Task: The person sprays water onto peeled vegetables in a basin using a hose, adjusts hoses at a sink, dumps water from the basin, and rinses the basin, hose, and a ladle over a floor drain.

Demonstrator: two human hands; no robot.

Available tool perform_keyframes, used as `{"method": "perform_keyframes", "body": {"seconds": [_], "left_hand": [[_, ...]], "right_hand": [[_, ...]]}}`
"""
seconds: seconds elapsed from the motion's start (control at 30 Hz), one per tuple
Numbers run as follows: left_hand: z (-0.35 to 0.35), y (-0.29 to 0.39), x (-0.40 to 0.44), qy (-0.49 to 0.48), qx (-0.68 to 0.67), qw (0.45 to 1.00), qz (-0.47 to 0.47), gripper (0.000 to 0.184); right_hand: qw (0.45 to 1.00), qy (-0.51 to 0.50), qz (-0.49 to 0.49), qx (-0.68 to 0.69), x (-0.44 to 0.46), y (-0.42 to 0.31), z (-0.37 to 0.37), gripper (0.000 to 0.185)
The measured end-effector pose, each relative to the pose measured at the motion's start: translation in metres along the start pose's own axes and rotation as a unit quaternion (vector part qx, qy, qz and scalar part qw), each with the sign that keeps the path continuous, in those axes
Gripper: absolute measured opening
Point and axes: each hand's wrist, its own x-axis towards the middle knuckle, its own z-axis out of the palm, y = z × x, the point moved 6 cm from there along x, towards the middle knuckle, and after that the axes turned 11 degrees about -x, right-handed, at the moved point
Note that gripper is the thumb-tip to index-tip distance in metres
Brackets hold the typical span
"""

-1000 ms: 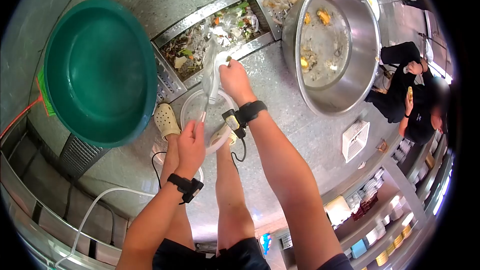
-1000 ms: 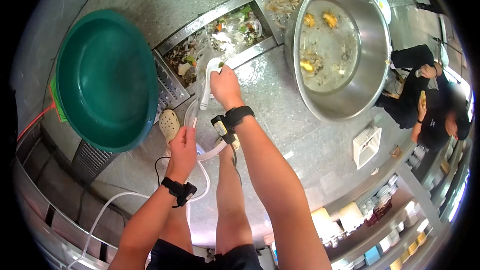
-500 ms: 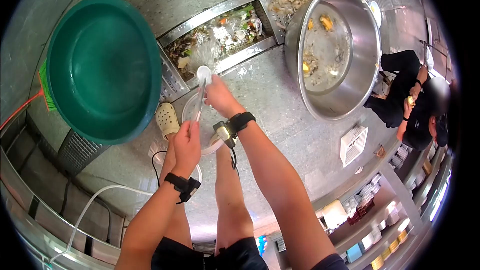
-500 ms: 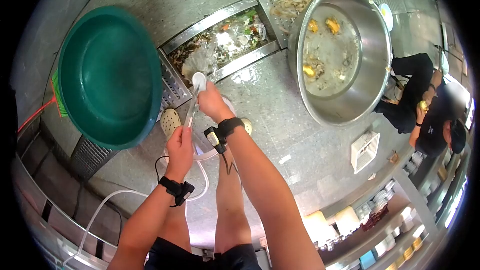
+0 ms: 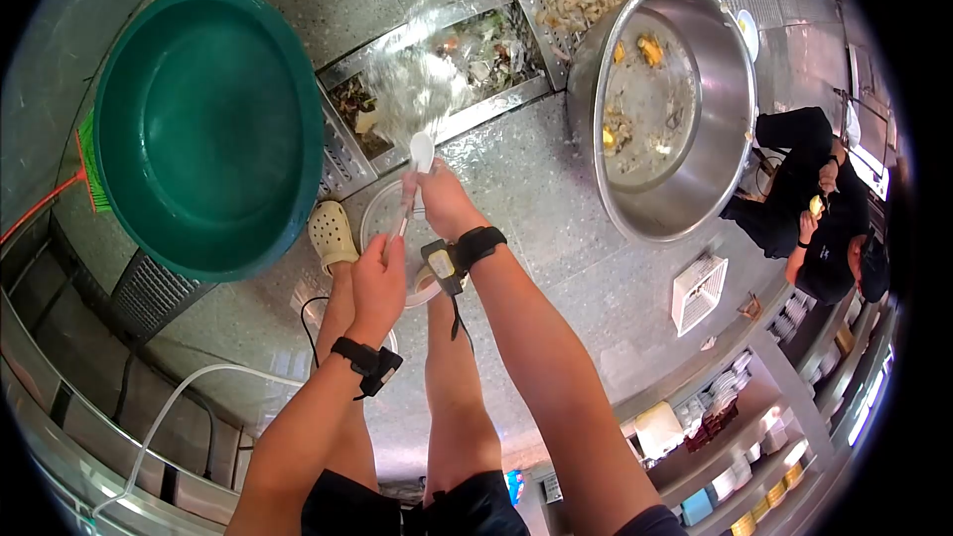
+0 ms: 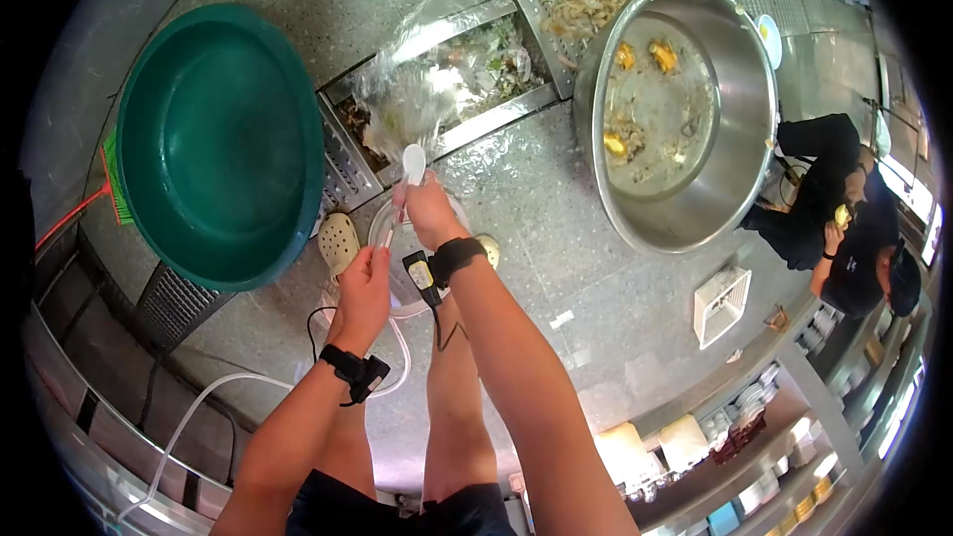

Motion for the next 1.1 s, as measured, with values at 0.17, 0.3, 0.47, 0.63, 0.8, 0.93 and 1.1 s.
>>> {"method": "perform_keyframes", "body": {"seconds": [0.17, 0.3, 0.47, 0.63, 0.8, 0.93, 1.1], "left_hand": [[0.000, -0.004, 0.001, 0.005, 0.001, 1.000, 0.001, 0.022], [0.000, -0.011, 0.002, 0.007, 0.008, 1.000, -0.018, 0.022], [0.000, -0.014, 0.002, 0.015, 0.009, 1.000, 0.005, 0.022], [-0.002, -0.020, 0.000, 0.015, -0.007, 1.000, 0.001, 0.023], [-0.008, -0.029, -0.002, 0.019, 0.000, 1.000, 0.010, 0.023], [-0.009, -0.028, -0.005, 0.018, -0.010, 1.000, 0.006, 0.023], [-0.009, -0.029, -0.008, 0.020, 0.001, 1.000, 0.013, 0.024]], "right_hand": [[0.998, 0.020, 0.022, 0.047, -0.007, -0.005, 0.006, 0.034], [0.999, -0.011, 0.033, 0.012, -0.008, -0.006, 0.008, 0.030], [0.997, 0.021, 0.063, -0.036, -0.019, -0.012, 0.007, 0.027], [0.974, 0.027, 0.050, -0.218, 0.000, 0.008, -0.010, 0.030], [0.884, 0.124, -0.108, -0.437, 0.003, 0.009, -0.046, 0.039], [0.882, 0.157, -0.071, -0.438, -0.013, 0.010, -0.069, 0.040], [0.920, 0.168, -0.121, -0.333, -0.029, -0.003, -0.069, 0.041]]}}
